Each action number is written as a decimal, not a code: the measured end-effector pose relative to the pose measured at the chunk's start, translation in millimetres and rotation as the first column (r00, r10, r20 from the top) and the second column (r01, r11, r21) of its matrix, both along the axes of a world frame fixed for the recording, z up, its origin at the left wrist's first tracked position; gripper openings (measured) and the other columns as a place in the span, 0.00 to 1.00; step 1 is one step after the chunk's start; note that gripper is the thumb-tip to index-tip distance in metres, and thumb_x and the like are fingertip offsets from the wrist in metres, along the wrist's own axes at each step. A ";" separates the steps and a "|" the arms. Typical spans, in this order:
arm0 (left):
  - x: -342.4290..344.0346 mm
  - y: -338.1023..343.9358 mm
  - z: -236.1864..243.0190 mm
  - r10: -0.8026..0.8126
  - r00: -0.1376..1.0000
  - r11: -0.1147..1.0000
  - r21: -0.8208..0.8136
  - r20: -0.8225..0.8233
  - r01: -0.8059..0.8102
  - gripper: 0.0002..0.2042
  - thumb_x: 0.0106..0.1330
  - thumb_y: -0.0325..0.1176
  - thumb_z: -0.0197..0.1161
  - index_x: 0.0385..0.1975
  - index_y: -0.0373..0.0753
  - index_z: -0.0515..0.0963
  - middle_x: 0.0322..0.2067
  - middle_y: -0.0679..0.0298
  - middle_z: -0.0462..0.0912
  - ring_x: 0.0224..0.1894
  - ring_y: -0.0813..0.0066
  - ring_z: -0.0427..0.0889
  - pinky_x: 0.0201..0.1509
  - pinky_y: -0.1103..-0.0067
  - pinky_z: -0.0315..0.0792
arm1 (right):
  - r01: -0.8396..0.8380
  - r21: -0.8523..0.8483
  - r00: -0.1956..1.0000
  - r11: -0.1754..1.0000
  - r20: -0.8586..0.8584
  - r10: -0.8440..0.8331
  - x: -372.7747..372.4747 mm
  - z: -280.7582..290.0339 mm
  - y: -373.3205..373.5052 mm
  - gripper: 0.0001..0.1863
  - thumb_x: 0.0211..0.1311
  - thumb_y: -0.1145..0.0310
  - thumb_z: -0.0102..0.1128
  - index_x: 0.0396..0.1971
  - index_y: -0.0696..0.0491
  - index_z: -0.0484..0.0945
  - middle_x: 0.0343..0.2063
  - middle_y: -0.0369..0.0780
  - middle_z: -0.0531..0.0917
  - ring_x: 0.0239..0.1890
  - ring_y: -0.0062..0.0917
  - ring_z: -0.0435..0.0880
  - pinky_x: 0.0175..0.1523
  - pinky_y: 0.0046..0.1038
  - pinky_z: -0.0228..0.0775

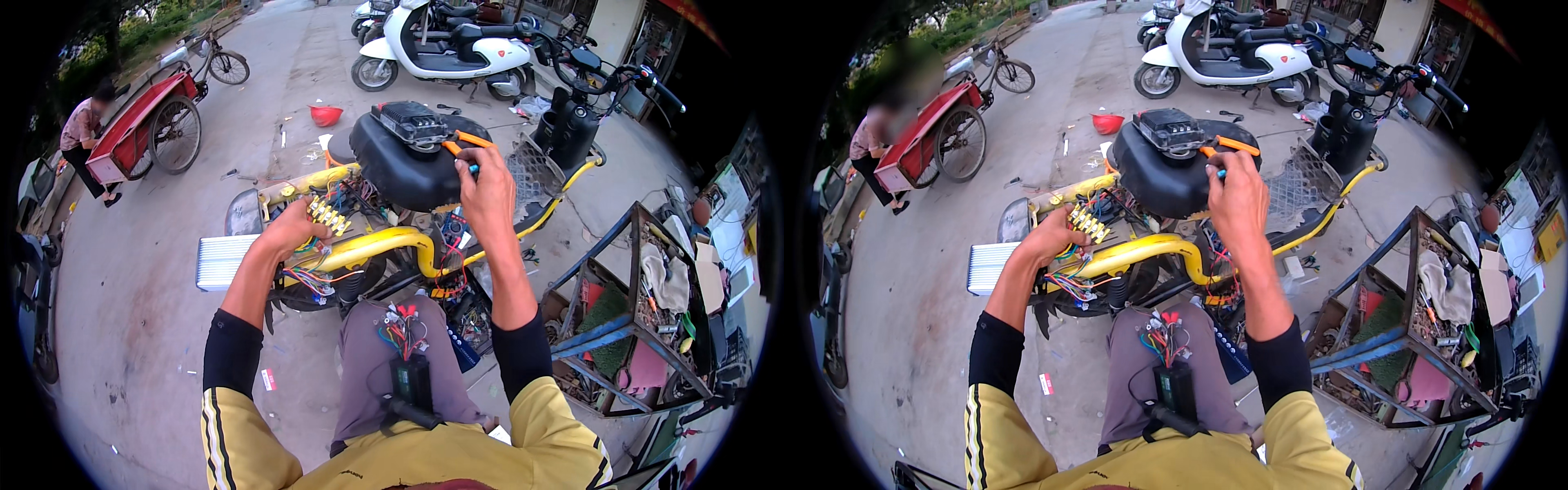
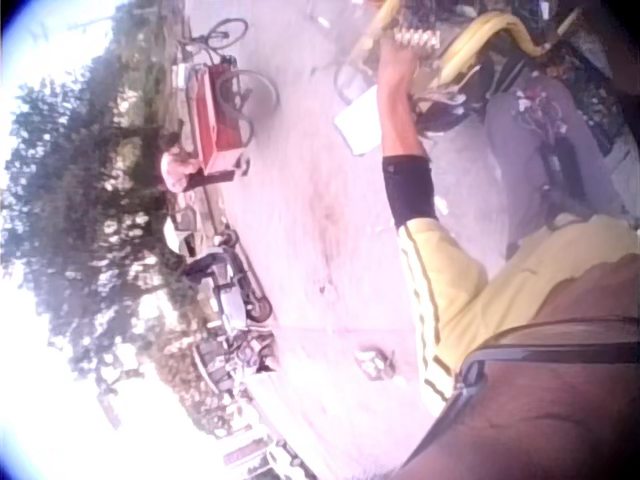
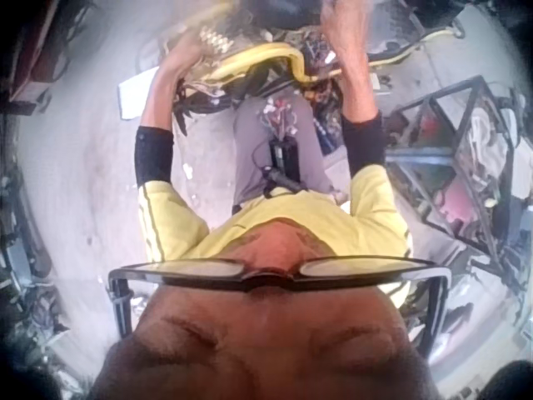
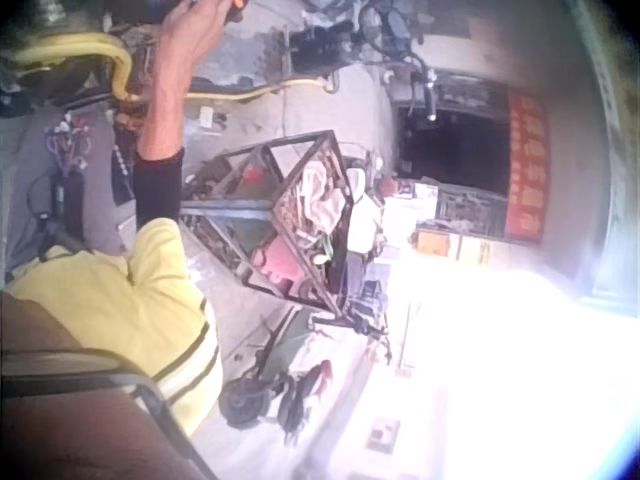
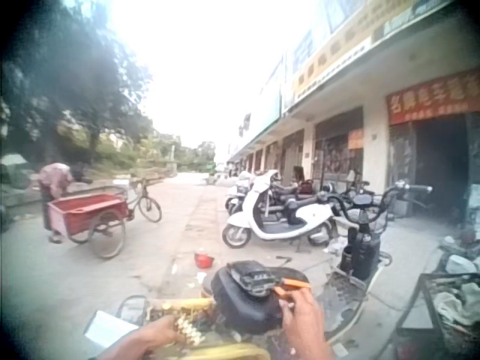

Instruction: The person repairs the electrical wiring of a yellow electric scooter. They use a screwdriver to tighten screws on a terminal block, connecting multiple colored wires. The person works continuously on the wiring harness throughout the clip.

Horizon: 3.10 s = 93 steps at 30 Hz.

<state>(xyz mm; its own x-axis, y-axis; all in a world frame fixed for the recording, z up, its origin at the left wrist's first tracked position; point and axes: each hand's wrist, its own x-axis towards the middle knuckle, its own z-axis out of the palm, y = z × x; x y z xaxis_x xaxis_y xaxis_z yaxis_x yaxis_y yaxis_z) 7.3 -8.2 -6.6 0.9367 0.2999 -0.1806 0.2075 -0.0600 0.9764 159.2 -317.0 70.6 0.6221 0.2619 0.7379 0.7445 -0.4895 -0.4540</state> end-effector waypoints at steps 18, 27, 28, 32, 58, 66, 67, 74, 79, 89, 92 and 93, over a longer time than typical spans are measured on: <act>4.1 17.0 -12.3 -0.069 0.998 0.997 0.034 0.007 0.068 0.34 0.61 0.13 0.73 0.68 0.16 0.66 0.40 0.51 0.88 0.36 0.66 0.89 0.41 0.71 0.84 | 0.101 -0.364 0.991 0.926 0.118 -0.062 45.3 -1.7 15.5 0.13 0.68 0.65 0.72 0.51 0.46 0.92 0.56 0.39 0.88 0.54 0.42 0.90 0.54 0.44 0.82; -0.1 7.9 -6.0 -0.020 1.000 1.000 -0.003 -0.001 0.020 0.28 0.63 0.13 0.72 0.62 0.21 0.69 0.37 0.52 0.88 0.36 0.66 0.90 0.42 0.71 0.85 | -0.376 0.077 0.884 0.923 -0.270 0.382 -51.7 -26.2 34.2 0.09 0.74 0.68 0.70 0.44 0.58 0.90 0.31 0.46 0.90 0.31 0.29 0.88 0.42 0.34 0.80; -0.3 5.4 -3.2 -0.016 1.000 1.000 -0.009 -0.010 0.016 0.28 0.63 0.13 0.72 0.62 0.21 0.68 0.37 0.52 0.88 0.36 0.66 0.90 0.42 0.71 0.85 | -0.385 0.139 0.785 0.912 -0.470 0.403 -58.3 -42.9 44.4 0.12 0.76 0.65 0.68 0.43 0.60 0.90 0.27 0.43 0.90 0.28 0.22 0.85 0.40 0.32 0.78; -1.5 4.3 3.5 -0.016 1.000 0.998 -0.065 -0.018 0.015 0.29 0.62 0.13 0.73 0.62 0.21 0.68 0.38 0.52 0.88 0.36 0.67 0.90 0.41 0.71 0.86 | -0.333 0.302 0.493 0.893 -0.752 0.438 -51.0 -102.3 90.6 0.18 0.77 0.60 0.67 0.39 0.64 0.88 0.23 0.36 0.85 0.24 0.20 0.76 0.32 0.30 0.69; -1.3 8.2 8.5 -0.081 0.989 0.991 -0.120 -0.127 0.066 0.29 0.66 0.14 0.70 0.64 0.25 0.63 0.34 0.53 0.87 0.29 0.66 0.88 0.30 0.71 0.81 | -0.024 0.693 -0.214 0.720 -0.707 0.674 -28.9 -126.9 131.5 0.11 0.73 0.63 0.70 0.32 0.51 0.79 0.26 0.30 0.77 0.17 0.11 0.62 0.20 0.20 0.50; -2.6 6.4 11.1 -0.073 0.991 0.983 -0.178 -0.115 0.052 0.30 0.67 0.13 0.68 0.66 0.24 0.61 0.36 0.52 0.86 0.30 0.65 0.88 0.30 0.71 0.80 | 0.011 0.741 -0.252 0.671 -0.647 0.719 -32.2 -125.6 123.8 0.11 0.78 0.63 0.62 0.34 0.52 0.77 0.25 0.30 0.74 0.17 0.12 0.61 0.20 0.21 0.50; -1.3 8.9 8.6 -0.078 0.991 0.981 -0.188 -0.111 0.056 0.30 0.67 0.12 0.68 0.67 0.24 0.61 0.37 0.51 0.86 0.31 0.64 0.88 0.30 0.72 0.80 | -0.001 0.739 -0.246 0.674 -0.653 0.716 -33.0 -125.7 124.4 0.11 0.79 0.63 0.61 0.34 0.52 0.77 0.25 0.30 0.74 0.17 0.12 0.61 0.20 0.21 0.50; 0.3 15.8 3.0 -0.116 0.987 0.973 -0.214 -0.116 0.089 0.23 0.68 0.14 0.68 0.60 0.26 0.68 0.37 0.53 0.86 0.32 0.64 0.89 0.31 0.73 0.81 | -0.085 0.720 -0.238 0.689 -0.686 0.687 -27.0 -133.9 126.7 0.13 0.79 0.63 0.60 0.33 0.53 0.77 0.26 0.31 0.74 0.18 0.12 0.61 0.20 0.21 0.50; -1.1 16.6 5.6 -0.126 0.984 0.977 -0.189 -0.123 0.102 0.19 0.69 0.15 0.69 0.57 0.28 0.72 0.38 0.55 0.87 0.35 0.64 0.91 0.33 0.74 0.84 | -0.088 0.710 -0.220 0.699 -0.698 0.681 -30.3 -127.2 125.9 0.13 0.80 0.63 0.61 0.33 0.53 0.78 0.27 0.31 0.74 0.18 0.12 0.61 0.21 0.21 0.49; 0.3 22.3 4.7 -0.151 0.981 0.959 -0.259 -0.119 0.116 0.24 0.68 0.16 0.69 0.62 0.27 0.69 0.41 0.54 0.87 0.40 0.58 0.93 0.37 0.73 0.88 | -0.064 0.717 -0.221 0.694 -0.688 0.691 -23.8 -129.5 128.3 0.11 0.80 0.63 0.64 0.35 0.52 0.78 0.30 0.31 0.76 0.20 0.11 0.61 0.21 0.20 0.49; 1.6 20.6 7.4 -0.174 0.972 0.969 -0.204 -0.156 0.141 0.28 0.68 0.16 0.69 0.65 0.26 0.65 0.42 0.53 0.87 0.38 0.61 0.93 0.38 0.73 0.88 | -0.001 0.724 -0.198 0.690 -0.677 0.709 -29.2 -124.4 128.1 0.11 0.79 0.64 0.66 0.34 0.51 0.78 0.27 0.28 0.73 0.19 0.09 0.60 0.21 0.19 0.47; 2.2 22.2 6.1 -0.197 0.968 0.966 -0.201 -0.157 0.164 0.29 0.68 0.16 0.69 0.66 0.26 0.64 0.41 0.54 0.87 0.38 0.62 0.92 0.39 0.73 0.88 | 0.010 0.732 -0.199 0.681 -0.666 0.719 -29.2 -126.6 128.6 0.11 0.78 0.64 0.67 0.34 0.50 0.78 0.27 0.28 0.73 0.19 0.09 0.60 0.21 0.19 0.47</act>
